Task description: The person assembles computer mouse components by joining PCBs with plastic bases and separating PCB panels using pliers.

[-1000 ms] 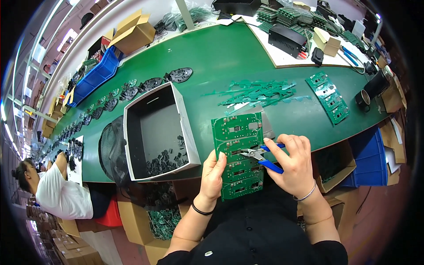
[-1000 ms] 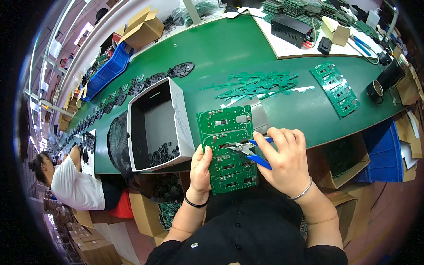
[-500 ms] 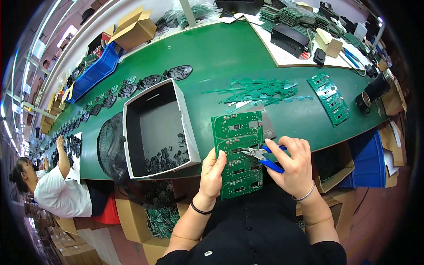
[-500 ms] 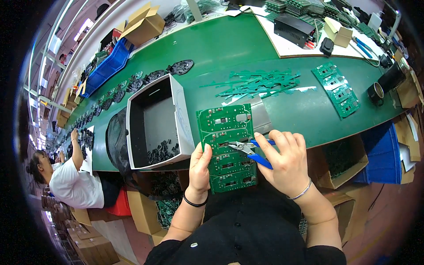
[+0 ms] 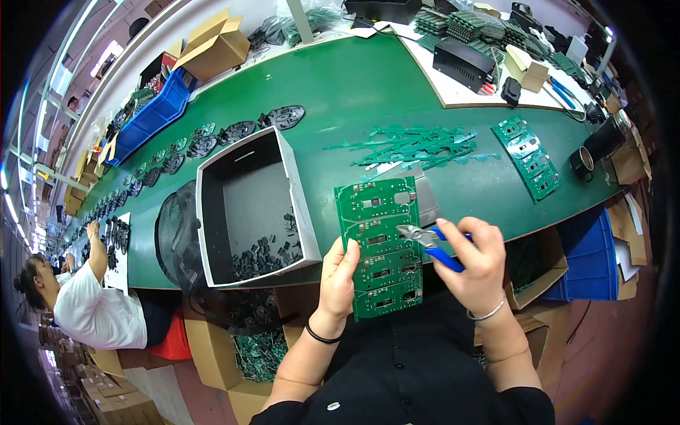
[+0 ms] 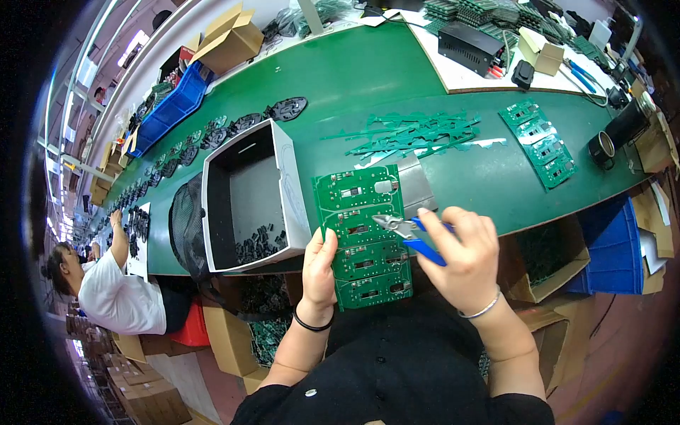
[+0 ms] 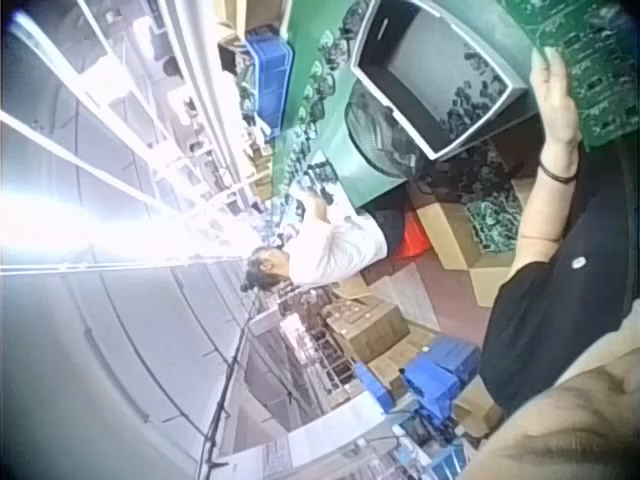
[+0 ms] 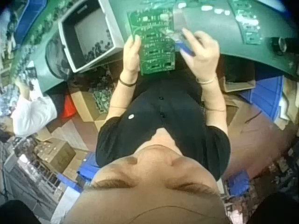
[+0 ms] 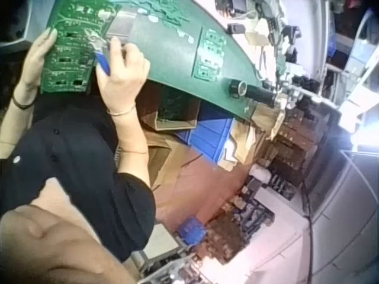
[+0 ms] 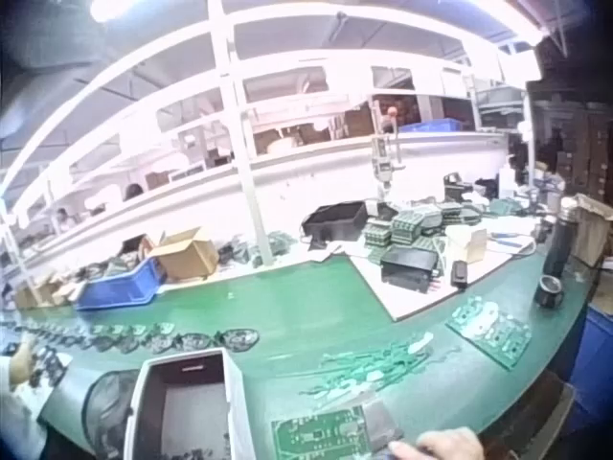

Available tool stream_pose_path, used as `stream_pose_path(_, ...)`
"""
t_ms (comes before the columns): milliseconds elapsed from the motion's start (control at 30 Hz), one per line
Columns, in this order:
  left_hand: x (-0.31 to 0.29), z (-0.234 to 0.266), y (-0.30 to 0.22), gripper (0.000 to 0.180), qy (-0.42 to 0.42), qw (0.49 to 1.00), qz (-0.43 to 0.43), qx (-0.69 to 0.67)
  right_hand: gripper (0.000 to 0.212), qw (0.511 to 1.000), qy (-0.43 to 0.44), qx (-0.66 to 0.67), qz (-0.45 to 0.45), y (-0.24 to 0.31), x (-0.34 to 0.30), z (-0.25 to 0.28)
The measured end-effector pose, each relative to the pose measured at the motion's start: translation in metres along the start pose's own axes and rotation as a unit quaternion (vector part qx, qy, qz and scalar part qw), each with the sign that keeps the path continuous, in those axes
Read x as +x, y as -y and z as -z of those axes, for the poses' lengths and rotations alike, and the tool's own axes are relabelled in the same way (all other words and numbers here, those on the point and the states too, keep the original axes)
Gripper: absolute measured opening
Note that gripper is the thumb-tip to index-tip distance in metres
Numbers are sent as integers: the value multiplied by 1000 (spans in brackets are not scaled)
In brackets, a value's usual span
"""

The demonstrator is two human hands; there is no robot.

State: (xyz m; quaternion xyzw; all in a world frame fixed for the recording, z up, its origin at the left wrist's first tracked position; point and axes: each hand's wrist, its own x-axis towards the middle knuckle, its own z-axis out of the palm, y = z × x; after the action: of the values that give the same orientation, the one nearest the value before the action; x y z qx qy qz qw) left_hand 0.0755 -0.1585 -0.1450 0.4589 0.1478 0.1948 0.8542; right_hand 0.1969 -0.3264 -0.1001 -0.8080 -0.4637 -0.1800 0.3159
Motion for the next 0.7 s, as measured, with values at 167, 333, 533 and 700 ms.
stream_pose_path(167,9,10,6,44,31,952,147,-267,43,997,-23,-9,-73,-9,-2,15)
stream_pose_path(333,10,0,2,51,56,911,157,-377,39,997,36,11,-62,-12,-6,4)
stream_pose_path(533,13,-12,-2,51,49,916,153,-367,41,997,36,24,-66,-14,-9,-3)
stream_pose_path(700,15,-1,3,55,143,887,141,-417,44,996,43,30,-66,-12,-7,0)
